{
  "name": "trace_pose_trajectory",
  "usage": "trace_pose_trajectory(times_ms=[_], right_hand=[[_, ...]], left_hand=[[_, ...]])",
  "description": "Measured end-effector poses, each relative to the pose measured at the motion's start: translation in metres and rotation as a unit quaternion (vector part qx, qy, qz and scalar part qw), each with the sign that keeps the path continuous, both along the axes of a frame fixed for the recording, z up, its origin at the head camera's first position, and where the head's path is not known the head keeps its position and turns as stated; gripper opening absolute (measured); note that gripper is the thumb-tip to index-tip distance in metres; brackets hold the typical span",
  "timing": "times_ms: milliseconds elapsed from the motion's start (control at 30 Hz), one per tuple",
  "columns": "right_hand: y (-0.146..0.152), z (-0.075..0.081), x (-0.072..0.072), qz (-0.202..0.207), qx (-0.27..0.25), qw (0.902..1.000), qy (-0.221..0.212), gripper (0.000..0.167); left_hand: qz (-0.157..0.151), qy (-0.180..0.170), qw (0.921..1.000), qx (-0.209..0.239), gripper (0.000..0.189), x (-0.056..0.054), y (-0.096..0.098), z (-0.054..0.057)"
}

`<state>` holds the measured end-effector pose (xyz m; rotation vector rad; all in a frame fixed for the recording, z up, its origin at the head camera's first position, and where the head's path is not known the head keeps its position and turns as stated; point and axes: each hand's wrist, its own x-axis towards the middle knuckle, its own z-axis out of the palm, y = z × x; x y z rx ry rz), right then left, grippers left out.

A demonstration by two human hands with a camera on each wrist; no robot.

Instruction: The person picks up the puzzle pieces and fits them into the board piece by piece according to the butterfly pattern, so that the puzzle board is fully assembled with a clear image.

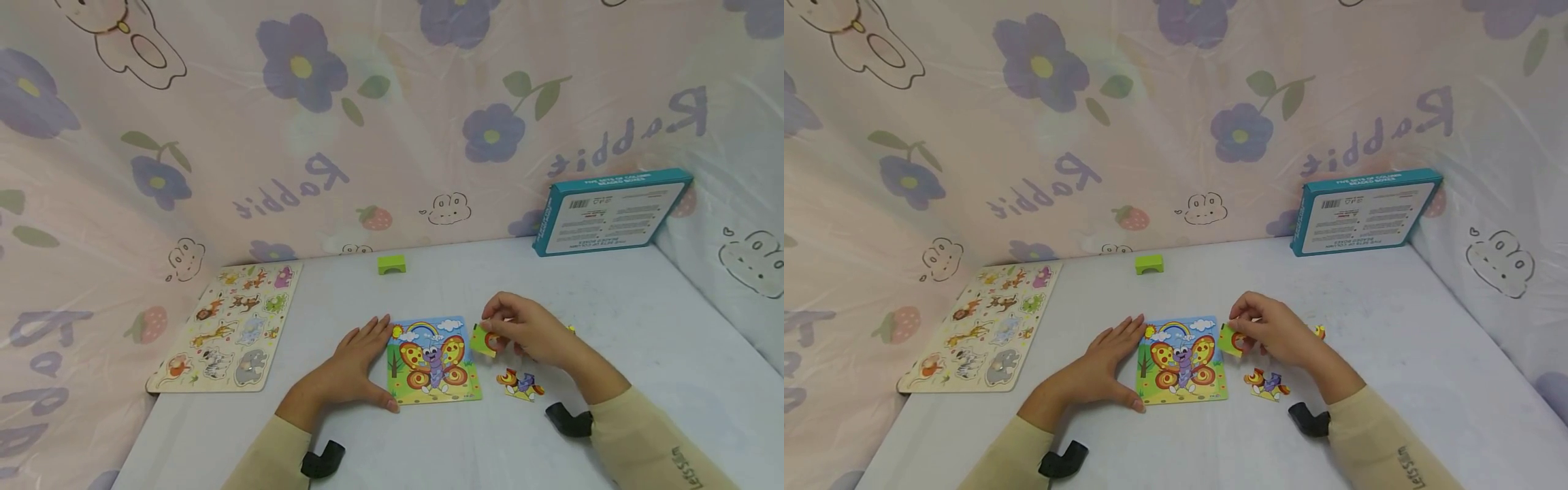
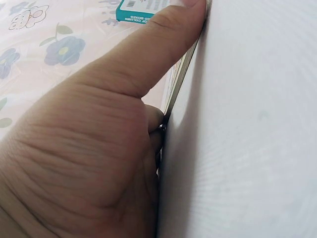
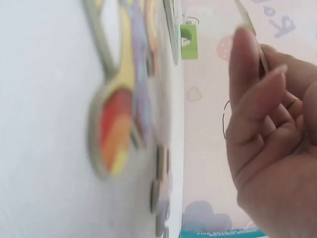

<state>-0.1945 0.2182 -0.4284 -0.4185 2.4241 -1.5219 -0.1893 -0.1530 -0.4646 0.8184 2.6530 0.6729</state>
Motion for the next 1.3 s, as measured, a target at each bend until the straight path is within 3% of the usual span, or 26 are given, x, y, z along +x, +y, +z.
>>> trace_pose_trajectory(times_ms=[333, 633, 900, 1300], right_hand=[[-0.021, -0.004, 0.006, 0.033, -0.018, 0.9992, 0.015, 0.023], [-0.059, -0.009, 0.023, 0.049, -0.068, 0.9965, -0.001, 0.010], [-0.092, -0.023, 0.033, 0.057, -0.090, 0.9943, -0.006, 0.006], [-0.107, -0.035, 0.039, 0.054, 0.015, 0.9945, 0.088, 0.010]], left_hand=[[0.000, 0.000, 1.0000, -0.006, 0.141, -0.001, 0.000, 0.000], [-0.005, -0.001, 1.0000, -0.003, 0.141, -0.001, -0.001, 0.000], [-0.008, 0.000, 1.0000, -0.002, 0.142, -0.001, -0.002, 0.000], [-0.006, -0.001, 1.0000, -0.003, 0.141, -0.001, -0.001, 0.000]])
